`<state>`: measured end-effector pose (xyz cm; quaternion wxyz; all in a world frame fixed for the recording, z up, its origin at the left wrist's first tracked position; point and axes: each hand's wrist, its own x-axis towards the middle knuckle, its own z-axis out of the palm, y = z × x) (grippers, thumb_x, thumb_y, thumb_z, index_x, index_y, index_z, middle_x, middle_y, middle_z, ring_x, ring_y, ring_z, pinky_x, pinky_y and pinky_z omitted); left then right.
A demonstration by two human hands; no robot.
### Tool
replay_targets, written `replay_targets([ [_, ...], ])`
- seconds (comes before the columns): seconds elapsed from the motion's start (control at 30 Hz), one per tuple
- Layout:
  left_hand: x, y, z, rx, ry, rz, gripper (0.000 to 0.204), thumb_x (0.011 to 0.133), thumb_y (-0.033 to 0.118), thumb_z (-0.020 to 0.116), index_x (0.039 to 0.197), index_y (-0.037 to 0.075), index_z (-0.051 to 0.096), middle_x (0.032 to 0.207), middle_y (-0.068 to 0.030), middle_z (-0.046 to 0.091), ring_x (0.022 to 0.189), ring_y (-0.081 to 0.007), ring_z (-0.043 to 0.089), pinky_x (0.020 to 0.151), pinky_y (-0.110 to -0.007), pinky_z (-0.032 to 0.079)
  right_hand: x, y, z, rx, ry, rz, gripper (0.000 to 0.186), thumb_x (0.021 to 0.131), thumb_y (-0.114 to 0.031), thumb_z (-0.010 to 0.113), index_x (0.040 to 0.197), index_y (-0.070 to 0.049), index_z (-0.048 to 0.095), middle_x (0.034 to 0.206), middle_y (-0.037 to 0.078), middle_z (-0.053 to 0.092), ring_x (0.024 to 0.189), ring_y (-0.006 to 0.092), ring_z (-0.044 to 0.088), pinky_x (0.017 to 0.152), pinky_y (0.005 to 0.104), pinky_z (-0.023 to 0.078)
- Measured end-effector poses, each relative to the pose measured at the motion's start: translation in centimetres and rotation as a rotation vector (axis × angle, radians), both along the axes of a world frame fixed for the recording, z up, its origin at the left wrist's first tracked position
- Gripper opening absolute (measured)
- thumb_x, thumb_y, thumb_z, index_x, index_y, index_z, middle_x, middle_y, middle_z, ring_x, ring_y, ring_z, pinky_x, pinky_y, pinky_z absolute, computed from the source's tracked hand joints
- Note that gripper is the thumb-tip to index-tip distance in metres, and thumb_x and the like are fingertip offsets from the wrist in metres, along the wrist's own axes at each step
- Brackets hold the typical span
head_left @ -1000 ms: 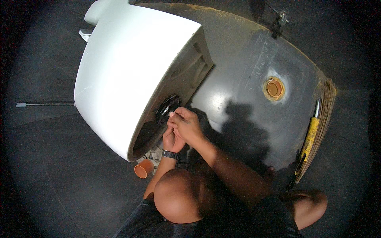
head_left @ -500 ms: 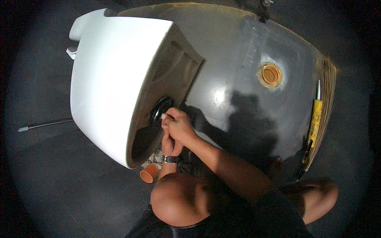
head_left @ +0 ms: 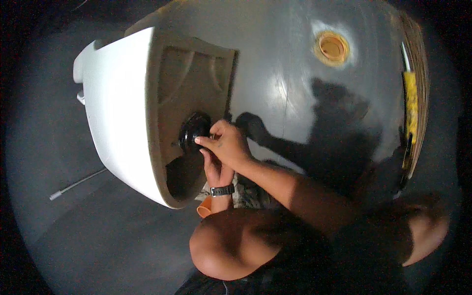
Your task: The person applies sealant to a black rubber gasket and the floor flange using a caulking gun. They then position the gasket onto the toilet base and place the toilet over the floor flange.
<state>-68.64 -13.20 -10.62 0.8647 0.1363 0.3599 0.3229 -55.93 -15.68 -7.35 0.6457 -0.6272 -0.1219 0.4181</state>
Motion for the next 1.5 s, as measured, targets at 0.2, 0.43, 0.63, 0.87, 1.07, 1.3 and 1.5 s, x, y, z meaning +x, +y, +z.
replay_targets([
  [0.2,-0.1,0.3,-0.2,0.126,0.141,-0.036,0.055,0.096,0.043,0.047,0.137,0.007,0.043,0.137,-0.0111,0.047,0.126,-0.0258,0.043,0.108,-0.041,0.031,-1.4,-2.1,-2.9,-0.005,-0.045,0.013,0.065,0.064,-0.032,0.082,0.114,0.002,0.058,0.103,0.019,0.064,0.089,0.0303,0.065,0.077,0.0370,0.051],
  [0.43,0.2,0.4,0.7,0.115,0.119,-0.134,0.051,0.098,0.037,0.044,0.141,0.009,0.038,0.141,-0.0109,0.042,0.128,-0.0261,0.041,0.109,-0.043,0.029,-2.2,-0.8,-3.2,0.131,-0.053,-0.067,0.072,0.063,-0.027,0.081,0.123,0.002,0.055,0.110,0.021,0.063,0.101,0.0329,0.062,0.088,0.0368,0.048],
  [0.63,0.2,0.6,0.6,0.170,0.160,-0.135,0.050,0.098,0.034,0.045,0.141,0.010,0.037,0.142,-0.0117,0.041,0.128,-0.0266,0.040,0.109,-0.043,0.029,-1.1,-1.2,-2.6,0.123,0.028,0.055,0.074,0.061,-0.026,0.082,0.123,0.004,0.055,0.112,0.022,0.062,0.102,0.0330,0.061,0.089,0.0355,0.048],
  [0.87,-0.8,1.0,0.2,0.022,0.065,-0.085,0.044,0.096,0.029,0.049,0.133,0.007,0.043,0.133,-0.0120,0.048,0.121,-0.0267,0.045,0.105,-0.042,0.034,-1.4,-0.5,-2.6,0.101,-0.134,0.045,0.076,0.058,-0.030,0.084,0.120,0.006,0.057,0.103,0.018,0.063,0.098,0.0321,0.058,0.085,0.0353,0.047],
  [1.07,-1.2,1.1,0.0,0.022,0.155,-0.098,0.041,0.095,0.027,0.049,0.130,0.005,0.045,0.128,-0.0126,0.051,0.118,-0.0273,0.048,0.102,-0.042,0.037,-2.9,0.7,-2.8,0.035,-0.243,-0.074,0.075,0.057,-0.031,0.085,0.115,0.008,0.058,0.104,0.018,0.061,0.095,0.0311,0.059,0.084,0.0353,0.047],
  [1.3,0.6,-1.0,4.7,0.320,1.113,-0.602,0.031,0.093,0.023,0.054,0.114,0.001,0.058,0.111,-0.0098,0.061,0.101,-0.0209,0.057,0.090,-0.036,0.044,-2.2,0.2,-3.3,0.035,-0.193,-0.014,0.074,0.055,-0.033,0.085,0.113,0.006,0.060,0.108,0.017,0.061,0.100,0.0315,0.059,0.087,0.0364,0.048],
  [1.5,1.3,-1.3,16.8,0.955,1.394,-1.116,0.020,0.088,0.017,0.063,0.087,-0.003,0.066,0.087,-0.0083,0.064,0.079,-0.0183,0.059,0.070,-0.030,0.046,-1.4,0.3,-2.6,0.041,-0.159,0.024,0.072,0.054,-0.034,0.086,0.109,0.006,0.063,0.106,0.017,0.061,0.100,0.0314,0.059,0.085,0.0363,0.048],
])
